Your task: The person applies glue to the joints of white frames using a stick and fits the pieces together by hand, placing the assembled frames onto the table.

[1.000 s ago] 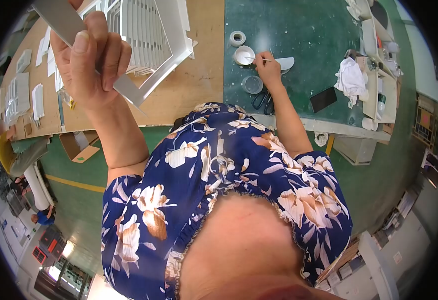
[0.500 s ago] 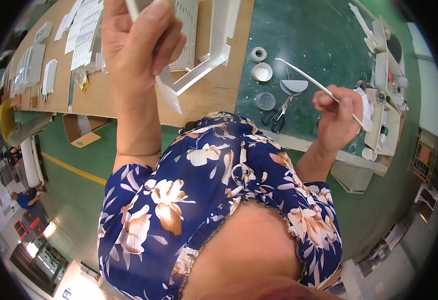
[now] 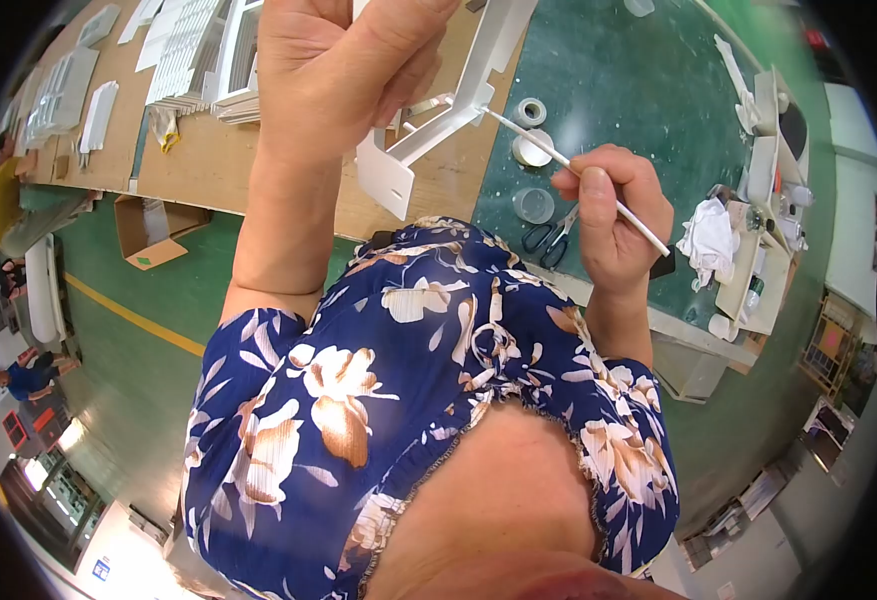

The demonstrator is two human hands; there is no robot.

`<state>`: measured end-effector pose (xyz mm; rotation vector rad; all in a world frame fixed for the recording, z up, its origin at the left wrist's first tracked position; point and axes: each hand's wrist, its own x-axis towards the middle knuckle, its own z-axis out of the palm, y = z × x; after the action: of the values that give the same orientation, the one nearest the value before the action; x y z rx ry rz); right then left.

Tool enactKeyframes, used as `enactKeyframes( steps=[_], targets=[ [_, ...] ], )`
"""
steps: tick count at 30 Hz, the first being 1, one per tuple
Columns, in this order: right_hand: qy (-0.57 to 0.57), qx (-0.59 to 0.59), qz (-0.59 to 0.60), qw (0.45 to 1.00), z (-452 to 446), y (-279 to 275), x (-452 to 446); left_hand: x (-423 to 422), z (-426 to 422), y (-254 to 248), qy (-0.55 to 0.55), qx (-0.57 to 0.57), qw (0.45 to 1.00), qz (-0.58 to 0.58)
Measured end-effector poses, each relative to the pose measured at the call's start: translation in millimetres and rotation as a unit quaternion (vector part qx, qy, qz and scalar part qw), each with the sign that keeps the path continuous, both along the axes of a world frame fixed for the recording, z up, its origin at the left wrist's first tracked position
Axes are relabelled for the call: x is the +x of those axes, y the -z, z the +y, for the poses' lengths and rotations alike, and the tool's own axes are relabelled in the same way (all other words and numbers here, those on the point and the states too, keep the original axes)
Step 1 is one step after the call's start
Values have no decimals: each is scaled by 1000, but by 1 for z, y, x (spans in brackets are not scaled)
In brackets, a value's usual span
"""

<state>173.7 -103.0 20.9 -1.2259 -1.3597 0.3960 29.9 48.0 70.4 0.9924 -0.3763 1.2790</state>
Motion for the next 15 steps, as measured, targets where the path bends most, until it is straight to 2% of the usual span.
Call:
enactKeyframes(
  steps=[1, 2, 4, 11, 15],
  targets=[
    [-2, -4, -12, 1000, 1, 0, -1, 1, -2, -7, 69, 47, 991, -106],
    [-3, -8, -23, 1000, 3, 1, -1, -13, -21, -19, -45, -39, 993, 101],
    [-2, -7, -37, 999, 5, 1, -2, -20, -33, -30, -156, -122, 933, 300],
    [1, -14, -120, 993, 4, -2, -2, -19, -35, -32, -168, -114, 933, 298],
    [20, 3, -95, 995, 4, -4, -4, -18, -34, -31, -163, -115, 934, 297]
  ],
)
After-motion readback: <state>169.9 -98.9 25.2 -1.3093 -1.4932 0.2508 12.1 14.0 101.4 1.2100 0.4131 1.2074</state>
